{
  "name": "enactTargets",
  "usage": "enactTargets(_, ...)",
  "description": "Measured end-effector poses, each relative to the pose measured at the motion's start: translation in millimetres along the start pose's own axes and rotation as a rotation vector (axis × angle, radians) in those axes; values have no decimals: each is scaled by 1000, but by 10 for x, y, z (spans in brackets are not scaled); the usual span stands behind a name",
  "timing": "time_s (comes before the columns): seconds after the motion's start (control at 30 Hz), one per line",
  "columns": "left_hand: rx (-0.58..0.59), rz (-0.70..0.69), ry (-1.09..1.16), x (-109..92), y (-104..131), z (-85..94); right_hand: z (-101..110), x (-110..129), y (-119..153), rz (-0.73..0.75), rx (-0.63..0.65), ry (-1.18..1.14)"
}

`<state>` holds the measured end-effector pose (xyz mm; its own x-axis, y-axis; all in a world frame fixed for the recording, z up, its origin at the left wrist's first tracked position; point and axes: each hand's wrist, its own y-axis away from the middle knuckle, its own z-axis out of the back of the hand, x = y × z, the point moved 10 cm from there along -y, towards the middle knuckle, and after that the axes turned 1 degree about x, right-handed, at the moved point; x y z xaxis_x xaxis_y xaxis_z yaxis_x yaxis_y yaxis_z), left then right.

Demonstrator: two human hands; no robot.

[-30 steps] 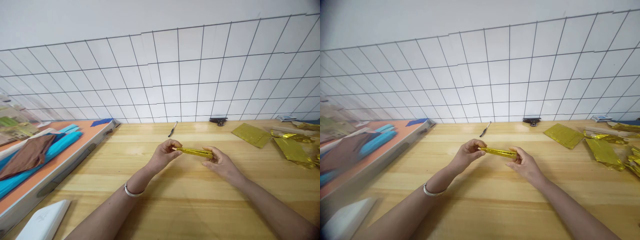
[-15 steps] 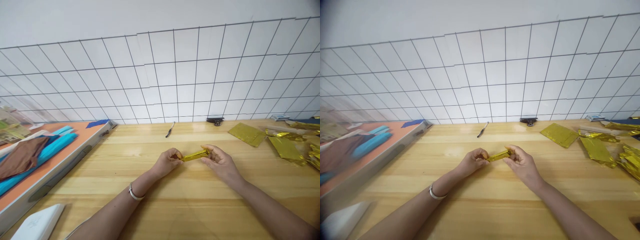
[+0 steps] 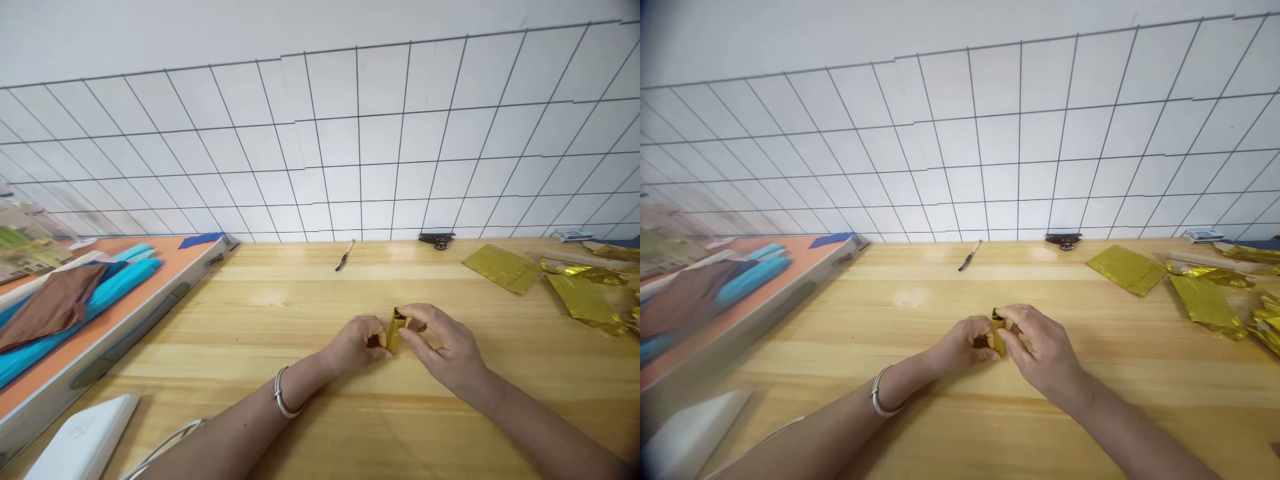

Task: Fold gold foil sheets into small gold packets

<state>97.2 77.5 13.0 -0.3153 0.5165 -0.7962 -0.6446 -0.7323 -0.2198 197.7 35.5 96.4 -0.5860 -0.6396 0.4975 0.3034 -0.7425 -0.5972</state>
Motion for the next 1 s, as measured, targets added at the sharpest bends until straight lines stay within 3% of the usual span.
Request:
enactTargets(0.13, 86, -82, -81, -184, 8, -6, -13, -27, -3, -16, 3, 30)
enactTargets(0.27, 155, -45, -120, -292, 55, 109, -27, -70, -8, -41, 23, 10)
enactTargets(0.33, 77, -49, -143, -411, 60, 279, -37, -83, -7, -48, 35, -4)
enactTargets(0.4, -76, -69, -125, -563, 65, 502, -45, -82, -6, -47, 46, -18)
enactTargets(0.5, -250, -195, -83, -836, 102, 717, -61, -64, -9, -43, 66, -37)
enactTargets(0.6, -200, -281, -110, -968, 105, 656, -62, -55, -21, -57, 71, -66)
enactTargets(1.0, -206, -250, -129, -915, 75, 622, -76, -58, 1, -56, 73, -90)
